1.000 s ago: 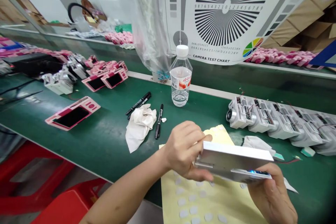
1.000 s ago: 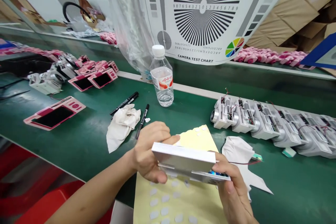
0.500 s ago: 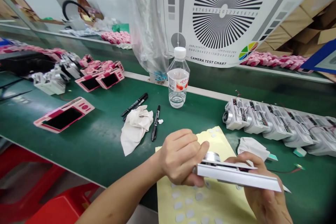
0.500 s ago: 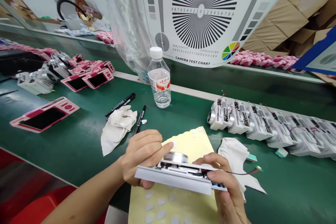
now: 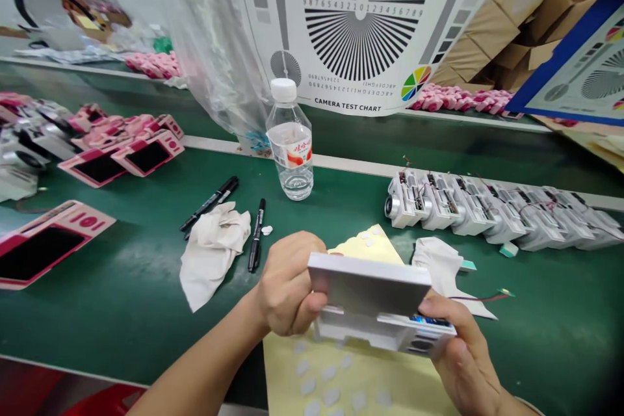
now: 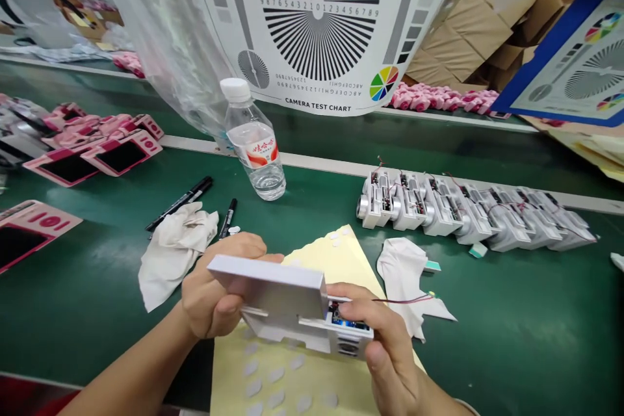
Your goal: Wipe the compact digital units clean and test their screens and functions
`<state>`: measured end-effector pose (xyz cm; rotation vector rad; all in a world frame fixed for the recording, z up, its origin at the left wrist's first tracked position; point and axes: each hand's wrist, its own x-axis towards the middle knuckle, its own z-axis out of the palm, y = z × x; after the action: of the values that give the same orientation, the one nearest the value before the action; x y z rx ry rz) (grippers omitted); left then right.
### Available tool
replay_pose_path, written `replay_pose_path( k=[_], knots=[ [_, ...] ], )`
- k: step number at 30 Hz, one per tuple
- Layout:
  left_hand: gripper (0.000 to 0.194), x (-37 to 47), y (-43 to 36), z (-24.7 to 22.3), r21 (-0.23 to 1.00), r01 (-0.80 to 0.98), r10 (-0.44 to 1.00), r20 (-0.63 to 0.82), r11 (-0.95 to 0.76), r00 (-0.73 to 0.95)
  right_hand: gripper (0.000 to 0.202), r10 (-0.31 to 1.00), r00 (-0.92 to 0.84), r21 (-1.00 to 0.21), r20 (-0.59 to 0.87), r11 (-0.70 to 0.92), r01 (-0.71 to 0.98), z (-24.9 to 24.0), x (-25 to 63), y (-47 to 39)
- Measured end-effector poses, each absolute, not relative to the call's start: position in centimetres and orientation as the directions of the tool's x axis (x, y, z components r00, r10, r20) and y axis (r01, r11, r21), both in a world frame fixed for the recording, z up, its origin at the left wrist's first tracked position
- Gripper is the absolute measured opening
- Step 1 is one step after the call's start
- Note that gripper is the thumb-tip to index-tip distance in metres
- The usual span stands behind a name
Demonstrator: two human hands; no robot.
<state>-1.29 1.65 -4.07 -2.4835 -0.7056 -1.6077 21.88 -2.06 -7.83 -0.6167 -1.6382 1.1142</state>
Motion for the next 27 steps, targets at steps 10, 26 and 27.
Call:
replay_pose_path(
  k=[10, 26, 27],
  knots=[
    [0.044, -0.4, 1.0, -3.3, 0.443, 0.405, 0.57, 0.771, -0.8, 0.283, 0.033, 0.945, -0.288, -0.985, 0.157, 0.13, -0.111, -6.3, 21.3, -2.2],
    [0.044, -0.1, 1.1, -3.0, 0.686, 0.263, 0.732, 0.604, -0.678, 0.314, 0.031, 0.93, -0.361, -0.914, -0.066, -0.202, -0.352, -6.6, 21.6, -2.1],
    [0.042, -0.2, 1.1, -2.8, 0.746, 0.257, 0.774, 0.505, -0.614, 0.381, 0.03, 0.943, -0.328, -0.92, -0.057, -0.177, -0.351, -6.7, 21.6, -1.8]
  ],
)
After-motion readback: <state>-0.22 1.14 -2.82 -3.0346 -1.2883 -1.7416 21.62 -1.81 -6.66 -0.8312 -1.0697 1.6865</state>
